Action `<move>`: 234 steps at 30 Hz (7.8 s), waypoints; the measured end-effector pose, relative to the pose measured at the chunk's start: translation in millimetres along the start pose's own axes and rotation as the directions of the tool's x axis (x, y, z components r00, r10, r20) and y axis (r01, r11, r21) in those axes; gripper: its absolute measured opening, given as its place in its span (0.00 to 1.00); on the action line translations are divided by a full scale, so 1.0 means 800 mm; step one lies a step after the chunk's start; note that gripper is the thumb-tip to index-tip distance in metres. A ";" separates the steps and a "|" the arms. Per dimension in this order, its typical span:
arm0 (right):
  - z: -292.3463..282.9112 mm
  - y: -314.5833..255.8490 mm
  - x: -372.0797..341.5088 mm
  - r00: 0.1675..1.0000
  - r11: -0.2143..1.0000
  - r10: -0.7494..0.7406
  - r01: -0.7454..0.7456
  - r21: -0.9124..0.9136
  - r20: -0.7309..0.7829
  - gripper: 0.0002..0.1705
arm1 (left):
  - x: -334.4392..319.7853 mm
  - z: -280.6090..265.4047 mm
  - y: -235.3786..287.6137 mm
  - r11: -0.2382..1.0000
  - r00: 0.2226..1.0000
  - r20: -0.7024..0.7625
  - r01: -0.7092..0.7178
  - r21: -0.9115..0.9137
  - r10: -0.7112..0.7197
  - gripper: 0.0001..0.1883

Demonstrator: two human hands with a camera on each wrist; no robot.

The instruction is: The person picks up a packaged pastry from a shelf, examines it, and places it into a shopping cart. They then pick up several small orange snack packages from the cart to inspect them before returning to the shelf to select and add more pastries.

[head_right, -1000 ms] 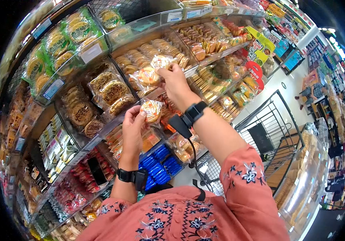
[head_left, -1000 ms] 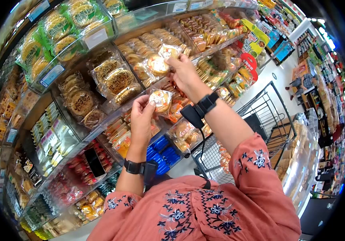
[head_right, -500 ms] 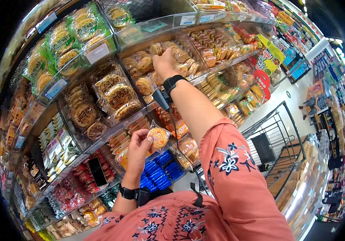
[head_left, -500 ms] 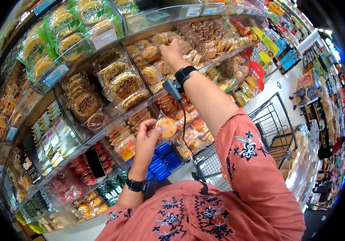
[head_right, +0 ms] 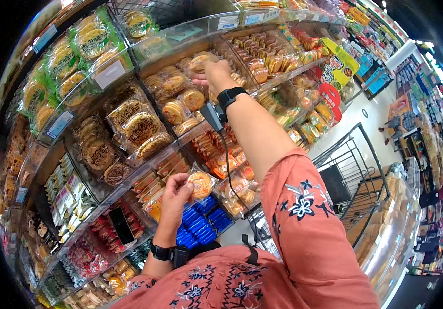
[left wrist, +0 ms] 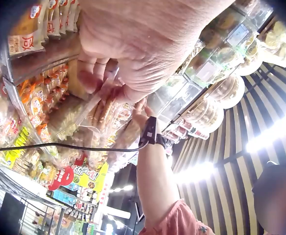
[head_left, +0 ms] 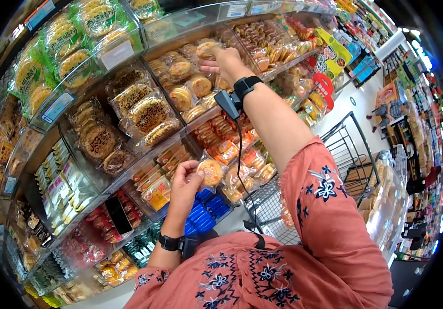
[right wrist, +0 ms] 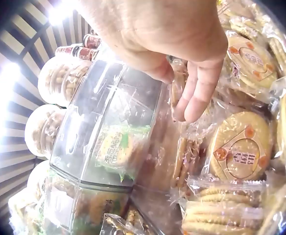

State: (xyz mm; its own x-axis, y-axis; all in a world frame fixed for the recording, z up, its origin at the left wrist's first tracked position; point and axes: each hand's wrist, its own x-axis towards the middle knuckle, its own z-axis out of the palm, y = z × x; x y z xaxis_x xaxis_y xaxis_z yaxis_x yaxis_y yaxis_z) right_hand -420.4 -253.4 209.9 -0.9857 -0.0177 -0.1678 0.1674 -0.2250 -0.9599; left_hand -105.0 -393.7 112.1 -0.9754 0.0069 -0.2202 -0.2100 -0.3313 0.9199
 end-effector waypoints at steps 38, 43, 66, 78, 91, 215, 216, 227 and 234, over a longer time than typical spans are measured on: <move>-0.020 0.006 -0.026 0.742 0.200 -0.594 0.510 -0.836 0.311 0.23 | -0.005 -0.015 -0.006 0.998 0.999 0.006 0.037 0.056 -0.037 0.14; -0.078 0.024 -0.132 0.833 0.622 -0.498 0.538 -0.569 0.242 0.21 | 0.019 0.008 0.018 0.993 0.996 -0.006 -0.085 0.083 0.086 0.15; -0.202 0.059 -0.387 0.998 0.950 -0.009 -0.014 0.313 0.070 0.24 | 0.042 0.164 0.062 0.971 0.934 0.345 -0.165 0.171 0.098 0.12; -0.329 0.032 -0.508 0.957 0.976 -0.070 0.125 0.180 -0.281 0.20 | 0.324 0.173 0.189 0.630 0.857 0.164 -0.477 0.613 0.489 0.28; -0.419 0.057 -0.602 0.808 0.959 -0.086 0.226 0.171 -0.583 0.18 | 0.379 0.157 0.162 0.082 0.865 0.188 -0.253 0.964 0.466 0.24; -0.558 0.174 -0.779 0.674 0.939 0.147 0.135 0.316 -0.724 0.19 | 0.394 0.076 0.201 -0.103 0.923 0.263 -0.243 0.964 0.282 0.27; -0.558 0.174 -0.776 0.677 0.941 0.142 0.135 0.311 -0.722 0.19 | 0.393 0.075 0.199 -0.086 0.914 0.259 -0.245 0.966 0.313 0.27; -0.568 0.175 -0.769 0.702 0.943 0.169 0.090 0.322 -0.692 0.18 | 0.352 0.056 0.226 0.173 0.830 0.278 -0.402 0.899 0.484 0.22; -0.566 0.173 -0.749 0.756 0.941 0.152 0.086 0.327 -0.637 0.16 | 0.280 0.072 0.182 0.185 0.928 0.231 -0.292 0.939 0.292 0.23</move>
State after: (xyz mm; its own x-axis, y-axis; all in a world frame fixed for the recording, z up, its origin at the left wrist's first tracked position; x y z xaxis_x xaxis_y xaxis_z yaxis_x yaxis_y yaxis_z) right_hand 202.5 167.2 76.1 -0.7063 0.5729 -0.4159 0.0662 -0.5315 -0.8445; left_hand -358.2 -385.6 215.1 -0.9820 0.1275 0.1391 0.1831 0.8223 0.5388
